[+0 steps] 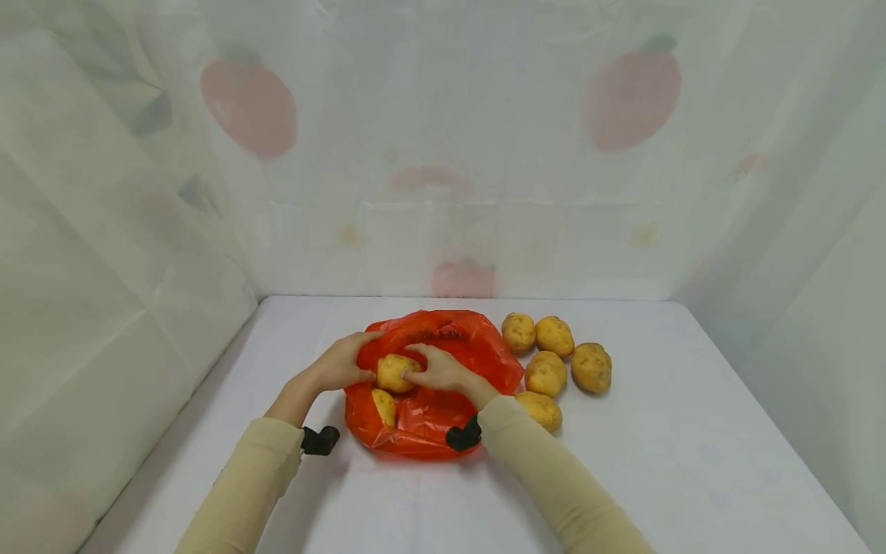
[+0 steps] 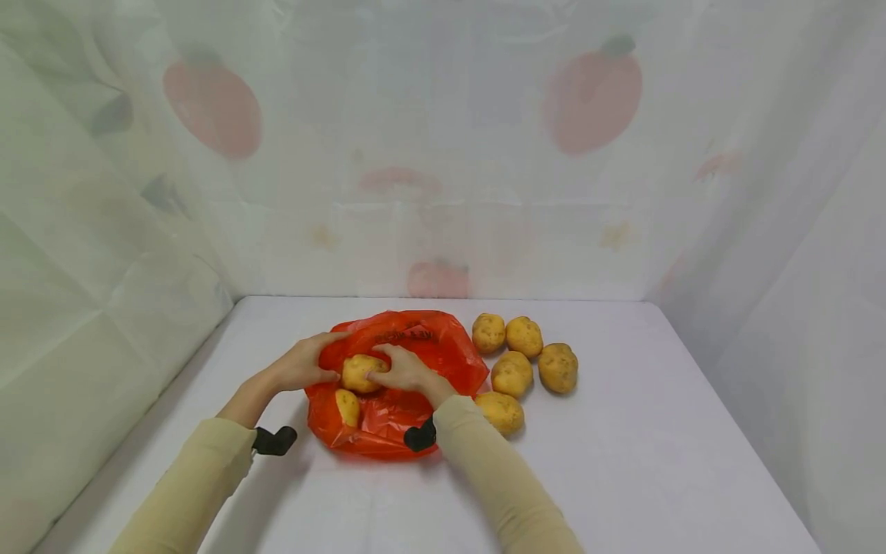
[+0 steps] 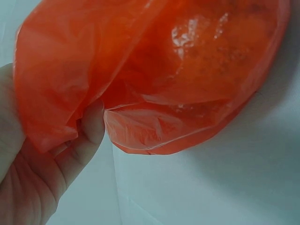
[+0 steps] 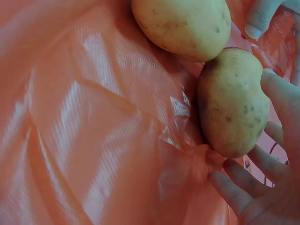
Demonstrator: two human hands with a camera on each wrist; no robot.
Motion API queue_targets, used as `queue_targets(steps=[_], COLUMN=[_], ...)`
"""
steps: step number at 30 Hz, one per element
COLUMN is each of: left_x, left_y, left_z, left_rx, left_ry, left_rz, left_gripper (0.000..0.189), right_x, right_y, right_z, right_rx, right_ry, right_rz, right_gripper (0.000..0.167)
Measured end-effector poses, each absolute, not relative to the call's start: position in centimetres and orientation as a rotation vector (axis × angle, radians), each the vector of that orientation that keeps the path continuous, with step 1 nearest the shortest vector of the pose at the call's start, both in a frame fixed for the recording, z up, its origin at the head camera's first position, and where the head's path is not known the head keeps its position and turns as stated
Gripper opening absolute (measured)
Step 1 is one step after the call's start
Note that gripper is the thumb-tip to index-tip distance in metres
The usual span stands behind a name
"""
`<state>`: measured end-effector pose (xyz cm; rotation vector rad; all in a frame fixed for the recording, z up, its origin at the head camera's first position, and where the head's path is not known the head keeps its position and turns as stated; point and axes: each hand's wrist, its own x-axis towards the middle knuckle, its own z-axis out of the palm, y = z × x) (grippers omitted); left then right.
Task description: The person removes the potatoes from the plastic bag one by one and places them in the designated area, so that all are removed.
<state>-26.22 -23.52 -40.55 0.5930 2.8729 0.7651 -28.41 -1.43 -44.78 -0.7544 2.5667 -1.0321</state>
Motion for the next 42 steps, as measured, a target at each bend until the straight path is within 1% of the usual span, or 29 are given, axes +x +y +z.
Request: queue_targets(steps=[10,19,31,42], left_x=[-26.0,-26.1,-26.1,-26.1], left_y=[-23.5,-23.5,-23.4,-23.4], left_z=[-40.4,-40.4,-40.4,-40.3], left_rx=[0.604,0.595,0.584,0.558], left_ry=[2.869,2.860,2.857,2.841], left_rz=[0.754,0.767,0.770,0.782], left_gripper=[0.070,0.070,0.070,0.071], right_x=[-28.0,-28.0,-28.3,-28.1], right_y=[-2.3,-2.6,-2.4,-1.6], right_z=[-45.0,-45.2,-45.6,-45.1], right_rx=[-0.722,-0.737,-0.733,-0.752], right_ry=[2.538,2.566,2.558,2.541], right_rz=[-1.044,-0.971,-1.021,-1.037], right_gripper=[0.065,0.065,0.064,0.060])
